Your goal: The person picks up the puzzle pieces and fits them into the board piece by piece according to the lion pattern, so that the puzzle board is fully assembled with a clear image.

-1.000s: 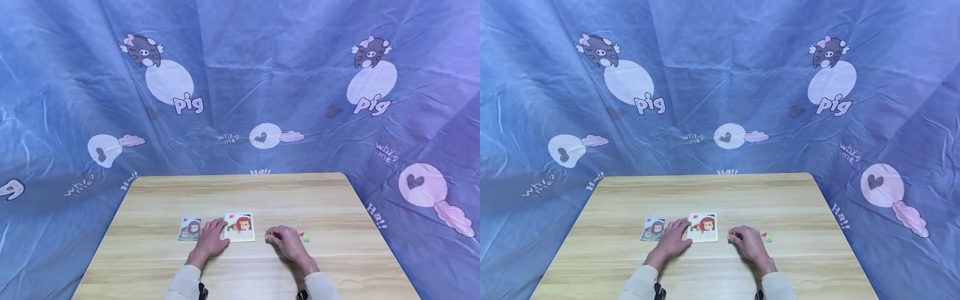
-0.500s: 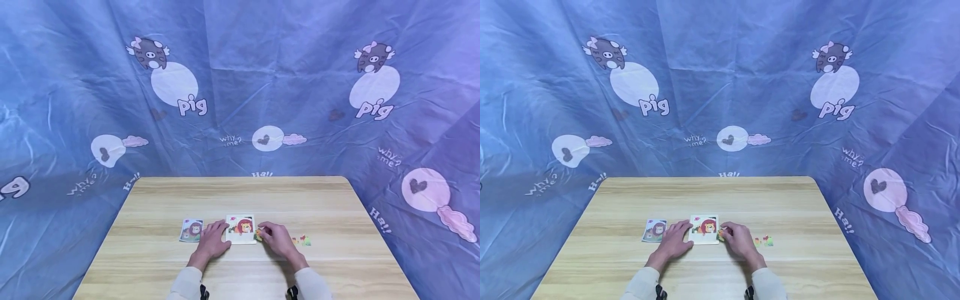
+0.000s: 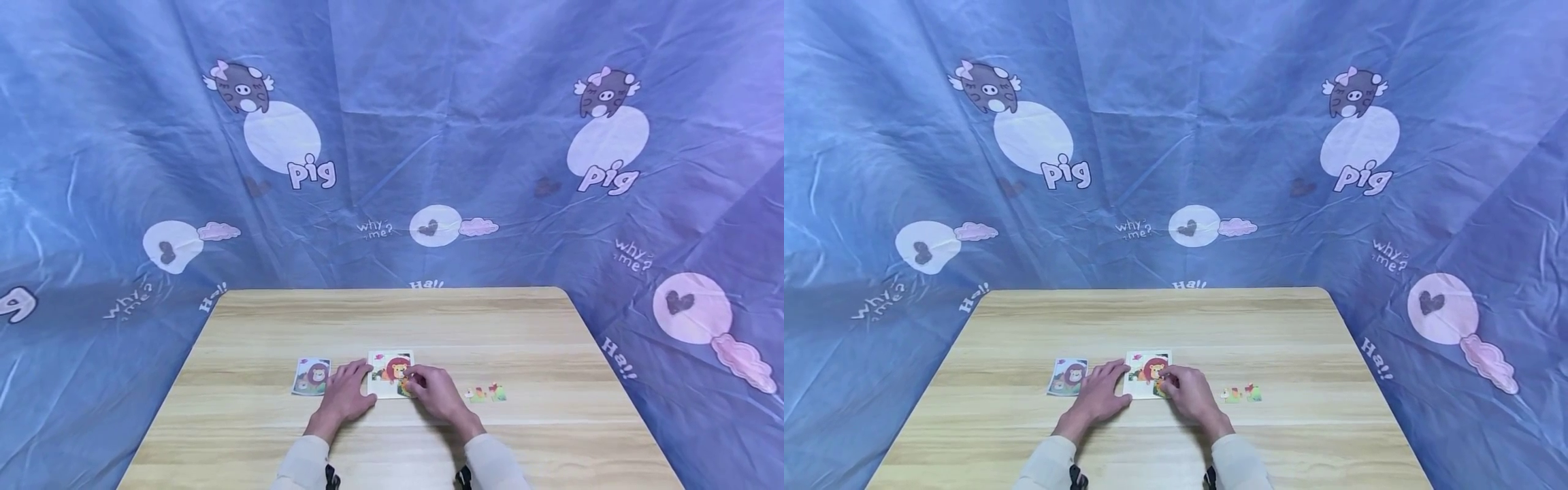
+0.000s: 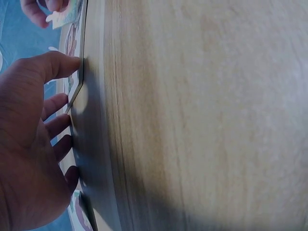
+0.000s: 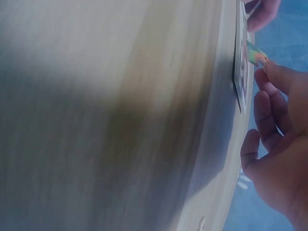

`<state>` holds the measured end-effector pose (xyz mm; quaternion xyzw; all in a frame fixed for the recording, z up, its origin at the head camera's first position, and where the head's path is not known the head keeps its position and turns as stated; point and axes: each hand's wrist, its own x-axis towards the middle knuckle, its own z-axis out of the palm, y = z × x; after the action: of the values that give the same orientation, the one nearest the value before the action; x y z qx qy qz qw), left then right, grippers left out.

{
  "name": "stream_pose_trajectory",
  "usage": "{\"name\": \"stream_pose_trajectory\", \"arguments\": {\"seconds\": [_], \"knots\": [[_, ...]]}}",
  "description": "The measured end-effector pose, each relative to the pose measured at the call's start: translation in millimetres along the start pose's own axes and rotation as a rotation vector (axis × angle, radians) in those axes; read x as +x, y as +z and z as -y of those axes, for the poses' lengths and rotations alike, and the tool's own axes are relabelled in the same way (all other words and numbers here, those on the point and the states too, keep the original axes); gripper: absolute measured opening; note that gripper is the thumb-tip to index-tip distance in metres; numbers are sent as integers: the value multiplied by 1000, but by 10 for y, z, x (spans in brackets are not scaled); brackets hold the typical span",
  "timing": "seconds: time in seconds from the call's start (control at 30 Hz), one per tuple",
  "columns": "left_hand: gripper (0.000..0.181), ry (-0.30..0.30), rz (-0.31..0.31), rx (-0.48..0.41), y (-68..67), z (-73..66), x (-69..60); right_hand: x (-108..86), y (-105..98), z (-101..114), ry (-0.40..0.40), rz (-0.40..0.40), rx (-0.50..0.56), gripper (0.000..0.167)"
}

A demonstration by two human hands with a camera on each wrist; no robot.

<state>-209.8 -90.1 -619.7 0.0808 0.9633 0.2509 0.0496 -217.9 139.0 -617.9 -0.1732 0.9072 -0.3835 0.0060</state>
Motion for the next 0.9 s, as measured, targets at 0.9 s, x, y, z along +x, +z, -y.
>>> {"name": "stream_pose_trajectory", "arguments": {"seconds": [0.9], "knots": [[64,11,-9,3,14,14,19,265,255,251,-93,-17,-38,20]]}}
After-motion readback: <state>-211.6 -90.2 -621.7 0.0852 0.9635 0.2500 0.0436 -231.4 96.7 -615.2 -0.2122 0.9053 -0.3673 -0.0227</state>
